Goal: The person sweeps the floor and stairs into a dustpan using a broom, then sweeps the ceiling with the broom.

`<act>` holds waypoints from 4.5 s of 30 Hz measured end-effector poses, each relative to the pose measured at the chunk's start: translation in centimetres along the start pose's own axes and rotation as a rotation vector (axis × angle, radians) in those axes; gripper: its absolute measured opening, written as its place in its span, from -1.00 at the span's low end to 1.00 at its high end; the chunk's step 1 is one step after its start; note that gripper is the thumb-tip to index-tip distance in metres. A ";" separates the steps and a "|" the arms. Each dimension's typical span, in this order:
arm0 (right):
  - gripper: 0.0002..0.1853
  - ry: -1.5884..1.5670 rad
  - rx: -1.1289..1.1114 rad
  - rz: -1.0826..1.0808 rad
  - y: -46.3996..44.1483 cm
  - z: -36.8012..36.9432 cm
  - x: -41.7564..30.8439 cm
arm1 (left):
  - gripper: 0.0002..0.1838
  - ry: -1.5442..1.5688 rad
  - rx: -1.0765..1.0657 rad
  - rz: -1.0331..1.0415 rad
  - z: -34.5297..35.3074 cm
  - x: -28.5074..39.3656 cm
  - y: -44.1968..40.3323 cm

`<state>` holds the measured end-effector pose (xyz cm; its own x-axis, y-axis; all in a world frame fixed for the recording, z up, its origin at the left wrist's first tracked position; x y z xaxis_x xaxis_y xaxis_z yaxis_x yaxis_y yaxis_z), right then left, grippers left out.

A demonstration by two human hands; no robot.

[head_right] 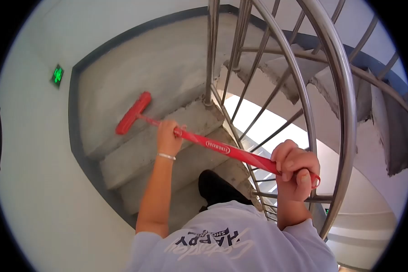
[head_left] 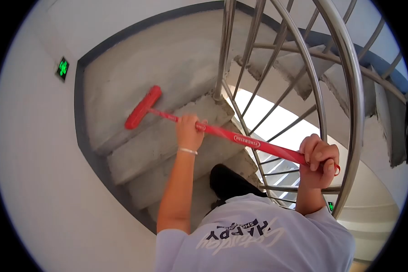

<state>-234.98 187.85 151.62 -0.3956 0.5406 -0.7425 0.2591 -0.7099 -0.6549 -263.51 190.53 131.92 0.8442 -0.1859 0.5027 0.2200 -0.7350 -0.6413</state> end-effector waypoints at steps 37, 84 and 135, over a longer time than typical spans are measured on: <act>-0.60 -0.418 -0.744 0.138 -40.3 35.5 9.3 | -0.73 0.369 -0.004 -0.314 -18.2 -20.5 -24.8; -0.68 0.903 -1.500 0.747 -68.7 35.3 34.0 | -0.66 -0.551 -0.660 -0.467 -20.4 -38.1 -51.9; -0.87 -0.452 -0.371 1.395 -105.4 78.9 77.9 | -0.83 -0.325 0.090 -1.270 -26.1 -85.4 -82.3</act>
<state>-362.64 269.15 173.97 0.1355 -0.6789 -0.7216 0.8183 -0.3339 0.4678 -366.44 249.91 156.94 0.1017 0.7727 0.6266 0.9640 -0.2322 0.1298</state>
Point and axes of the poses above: each hand's wrist, its own y-axis away from the middle knuckle, its own z-axis out of the palm, x = y × z, the point moved 1 cm from there along -y, towards the middle knuckle, and after that the axes turned 6 degrees about z, right-handed, at the moved point
